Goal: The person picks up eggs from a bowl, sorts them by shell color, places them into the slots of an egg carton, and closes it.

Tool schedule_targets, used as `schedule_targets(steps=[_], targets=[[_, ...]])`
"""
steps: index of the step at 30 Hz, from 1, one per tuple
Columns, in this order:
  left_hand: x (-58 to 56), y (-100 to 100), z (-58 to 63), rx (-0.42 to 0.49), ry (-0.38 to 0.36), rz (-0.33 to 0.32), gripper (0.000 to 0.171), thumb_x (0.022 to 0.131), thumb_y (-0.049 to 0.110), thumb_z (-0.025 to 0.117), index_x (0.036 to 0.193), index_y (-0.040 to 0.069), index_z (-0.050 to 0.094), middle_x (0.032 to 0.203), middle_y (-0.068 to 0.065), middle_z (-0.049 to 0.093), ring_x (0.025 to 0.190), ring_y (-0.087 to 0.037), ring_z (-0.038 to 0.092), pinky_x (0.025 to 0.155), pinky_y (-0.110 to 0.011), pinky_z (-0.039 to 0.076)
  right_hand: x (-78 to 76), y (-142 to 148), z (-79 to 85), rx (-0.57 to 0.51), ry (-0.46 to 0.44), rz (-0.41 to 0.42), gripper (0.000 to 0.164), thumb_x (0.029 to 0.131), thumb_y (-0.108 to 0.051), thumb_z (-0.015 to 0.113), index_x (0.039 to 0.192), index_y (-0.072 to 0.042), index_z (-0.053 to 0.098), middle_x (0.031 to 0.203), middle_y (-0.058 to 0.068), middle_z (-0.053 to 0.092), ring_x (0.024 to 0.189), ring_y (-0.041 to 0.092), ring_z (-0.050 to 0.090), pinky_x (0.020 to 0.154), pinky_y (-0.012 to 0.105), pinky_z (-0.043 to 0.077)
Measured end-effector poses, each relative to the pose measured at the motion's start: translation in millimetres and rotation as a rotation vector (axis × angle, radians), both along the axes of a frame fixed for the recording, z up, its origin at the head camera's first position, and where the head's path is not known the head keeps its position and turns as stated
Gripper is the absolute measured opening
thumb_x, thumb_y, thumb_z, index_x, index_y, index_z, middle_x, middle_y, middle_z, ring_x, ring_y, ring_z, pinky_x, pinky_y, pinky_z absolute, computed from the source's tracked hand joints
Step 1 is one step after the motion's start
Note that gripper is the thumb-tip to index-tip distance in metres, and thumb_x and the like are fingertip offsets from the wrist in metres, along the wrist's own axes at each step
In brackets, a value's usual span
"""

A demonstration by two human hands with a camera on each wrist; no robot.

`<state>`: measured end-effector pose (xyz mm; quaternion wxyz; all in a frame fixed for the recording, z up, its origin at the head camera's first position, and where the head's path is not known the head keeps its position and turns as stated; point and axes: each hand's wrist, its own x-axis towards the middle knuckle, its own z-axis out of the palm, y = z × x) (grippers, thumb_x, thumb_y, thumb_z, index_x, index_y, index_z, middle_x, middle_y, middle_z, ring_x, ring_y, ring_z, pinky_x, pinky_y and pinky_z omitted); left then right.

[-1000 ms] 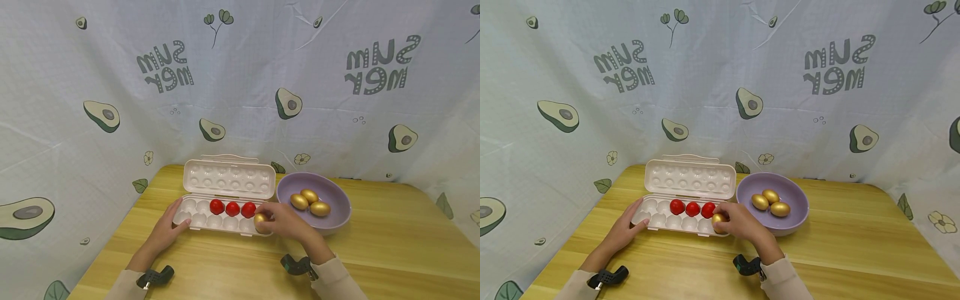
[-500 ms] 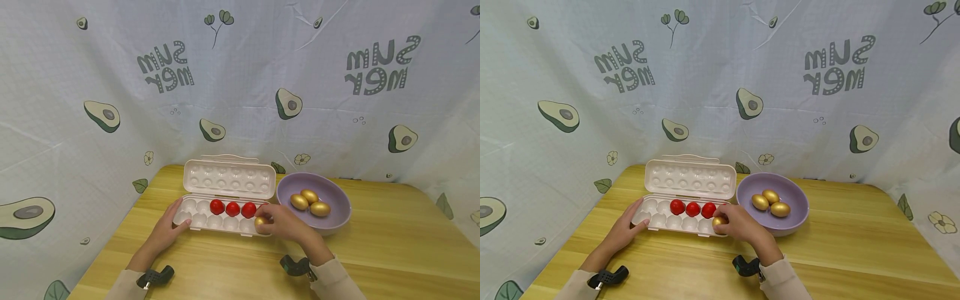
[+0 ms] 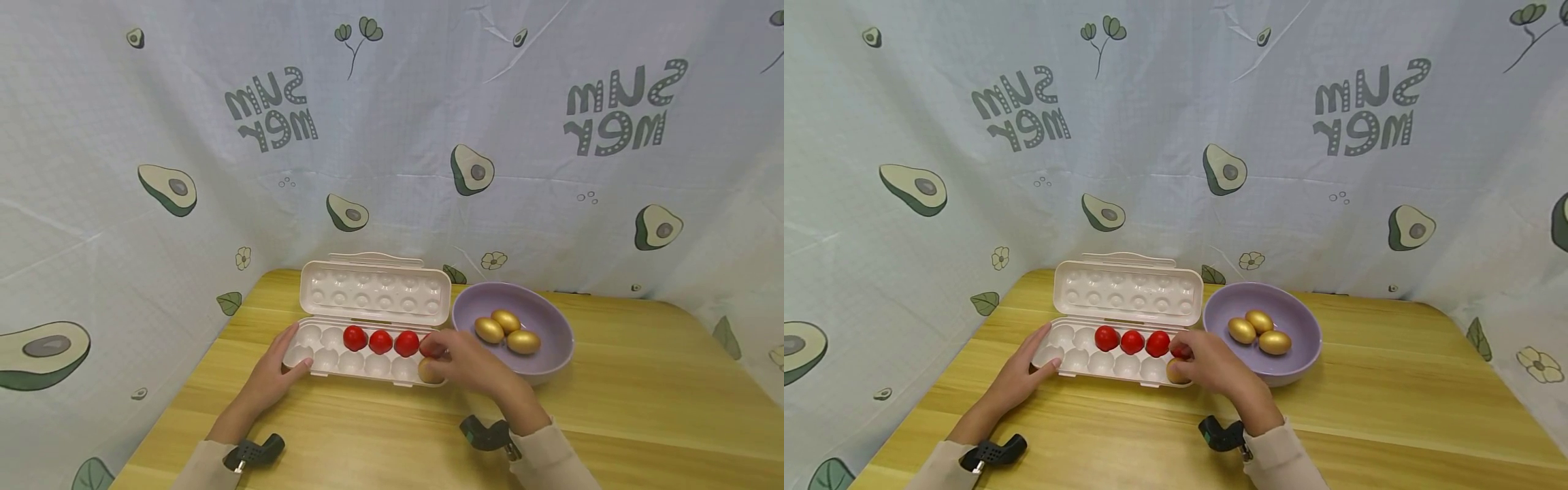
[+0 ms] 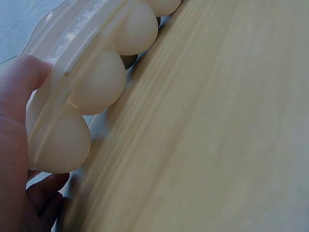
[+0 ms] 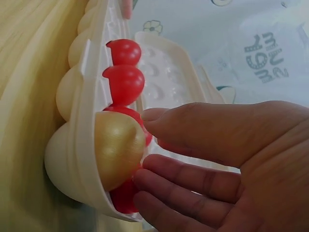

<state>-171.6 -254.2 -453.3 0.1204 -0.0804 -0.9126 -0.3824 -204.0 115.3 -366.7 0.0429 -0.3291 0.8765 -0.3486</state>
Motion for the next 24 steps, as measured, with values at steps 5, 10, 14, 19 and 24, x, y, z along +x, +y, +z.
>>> schedule_targets(steps=[5,10,14,19,24], targets=[[-0.4,0,-0.5,-0.004,0.01,-0.003,0.08,0.09,0.038,0.064,0.152,0.006,0.026,0.153,-0.019,0.03,0.138,-0.041,0.03,0.108,-0.063,0.024,0.1,4,5.2,0.015,0.041,-0.037,0.019,0.086,-0.013,0.071,0.104,-0.006,0.069,0.096,0.004,0.071,0.09,0.018,0.066,0.083,0.042,0.055],[-0.7,0,0.4,-0.002,0.019,-0.009,0.079,0.09,0.037,0.064,0.151,0.005,0.027,0.154,-0.018,0.028,0.139,-0.041,0.028,0.109,-0.063,0.023,-1.0,10,9.7,0.0,0.08,-0.066,0.017,0.087,-0.014,0.069,0.104,-0.009,0.07,0.094,-0.005,0.07,0.088,0.012,0.066,0.082,0.041,0.055],[-0.7,0,0.6,-0.002,0.019,-0.006,0.078,0.09,0.038,0.064,0.152,0.005,0.027,0.154,-0.017,0.028,0.14,-0.04,0.028,0.109,-0.063,0.023,-3.7,14,12.7,-0.041,0.107,-0.104,0.015,0.087,-0.012,0.069,0.101,-0.008,0.071,0.09,-0.008,0.07,0.086,0.011,0.067,0.08,0.037,0.057],[-1.0,0,0.4,-0.001,0.015,-0.005,0.078,0.091,0.039,0.063,0.152,0.006,0.027,0.155,-0.016,0.028,0.14,-0.04,0.028,0.109,-0.063,0.023,-6.4,20,15.0,-0.075,0.117,-0.191,0.015,0.088,-0.012,0.069,0.102,-0.008,0.07,0.094,-0.003,0.07,0.089,0.014,0.067,0.08,0.035,0.057],[-0.8,0,0.7,0.004,0.017,-0.005,0.078,0.091,0.038,0.063,0.152,0.006,0.027,0.154,-0.017,0.028,0.139,-0.04,0.029,0.109,-0.063,0.023,-8.6,30,16.9,-0.086,0.122,-0.282,0.019,0.089,-0.015,0.069,0.106,-0.008,0.07,0.1,-0.001,0.07,0.092,0.016,0.067,0.083,0.038,0.056]])
